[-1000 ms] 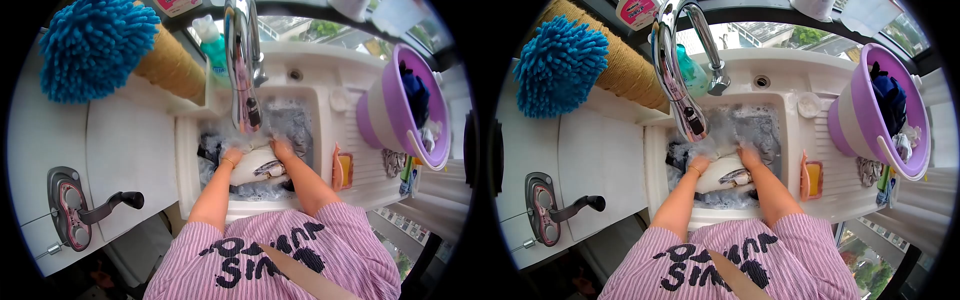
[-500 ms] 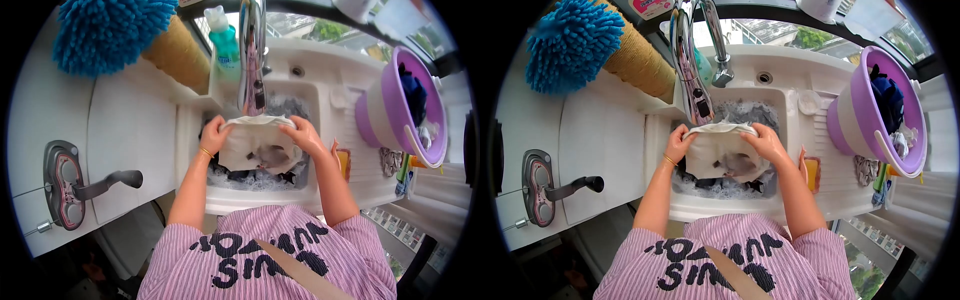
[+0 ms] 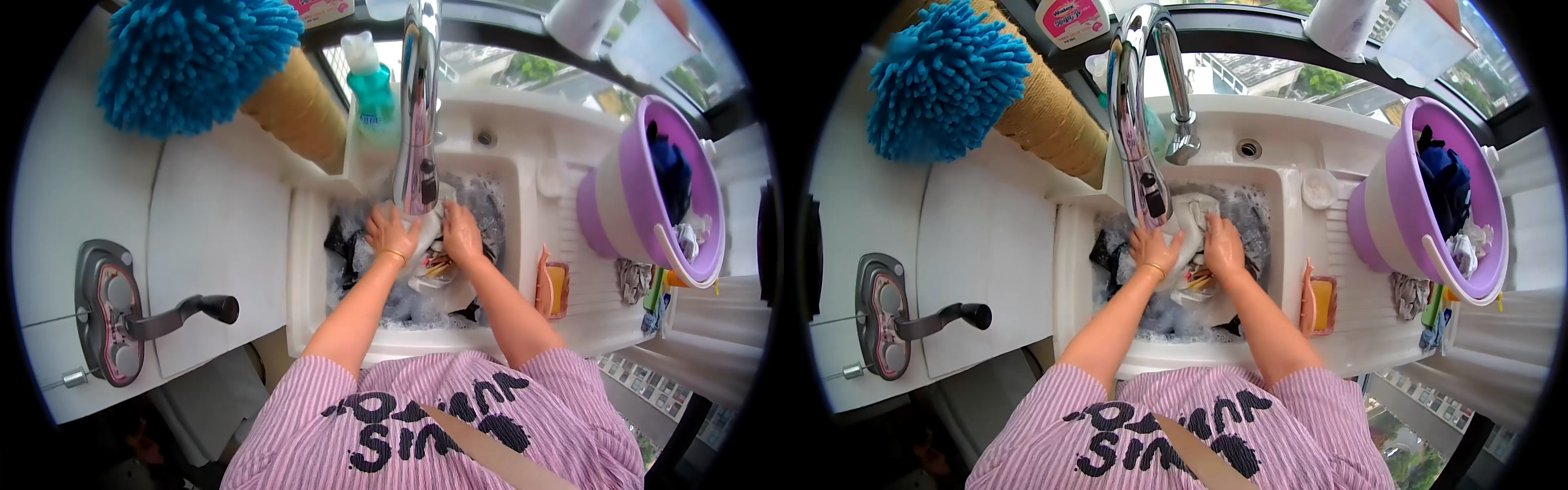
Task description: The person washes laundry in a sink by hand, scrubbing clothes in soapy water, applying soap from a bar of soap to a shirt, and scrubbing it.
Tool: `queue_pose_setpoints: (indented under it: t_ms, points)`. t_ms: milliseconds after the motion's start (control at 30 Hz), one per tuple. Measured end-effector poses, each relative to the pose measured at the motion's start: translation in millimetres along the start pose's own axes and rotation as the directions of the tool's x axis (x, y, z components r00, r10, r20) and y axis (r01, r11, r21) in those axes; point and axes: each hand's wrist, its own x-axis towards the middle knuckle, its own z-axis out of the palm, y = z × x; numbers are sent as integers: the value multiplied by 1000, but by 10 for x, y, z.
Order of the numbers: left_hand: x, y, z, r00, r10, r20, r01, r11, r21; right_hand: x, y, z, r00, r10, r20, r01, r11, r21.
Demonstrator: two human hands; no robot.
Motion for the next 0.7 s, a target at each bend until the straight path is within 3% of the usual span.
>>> queue_pose_setpoints:
  t_ms: [67, 100, 167, 200, 233, 367, 467, 533, 567, 600, 633, 667, 700]
  points:
    - [-55, -68, 290, 987, 147, -57, -130, 964, 232, -95, 11, 141, 1000, -18, 10, 18, 997, -71]
    - [-5, -93, 290, 988, 147, -57, -130, 965, 230, -138, 19, 179, 1000, 6, 20, -5, 998, -66]
    - [42, -245, 257, 941, 254, 224, -254, 967, -29, -168, 68, 247, 998, 38, 42, -36, 998, -59]
    - [94, -361, 345, 898, 301, 320, -282, 954, -105, -184, 109, 267, 969, 176, 172, -165, 983, -78]
    - [148, -461, 442, 876, 317, 362, -296, 948, -115, -193, 153, 282, 905, 307, 294, -286, 951, -114]
    - [480, -989, 858, 829, 317, 461, -296, 948, -120, -176, 513, 558, 814, 401, 420, -374, 915, -149]
    - [579, -1127, 826, 856, 213, 472, -182, 977, -111, -135, 703, 694, 695, 463, 550, -478, 869, -128]
    - [455, -766, 289, 903, -16, 430, 125, 966, -226, -1, 568, 577, 646, 480, 594, -541, 836, -88]
    - [319, -424, -141, 902, -159, 401, 303, 896, -326, 84, 426, 427, 618, 493, 612, -606, 795, -28]
    - [419, -677, 270, 933, -215, 289, 350, 729, -588, 157, 221, 249, 601, 490, 631, -684, 724, 90]
    - [373, -539, 168, 879, -265, 396, 472, 368, -801, 185, -24, 80, 612, 455, 646, -731, 637, 243]
    - [324, -388, 50, 810, -310, 497, 504, -64, -861, 188, -309, -91, 636, 413, 651, -745, 547, 381]
    - [253, -236, -50, 795, -148, 588, 518, -341, -785, 170, -613, -227, 696, 355, 624, -701, 522, 486]
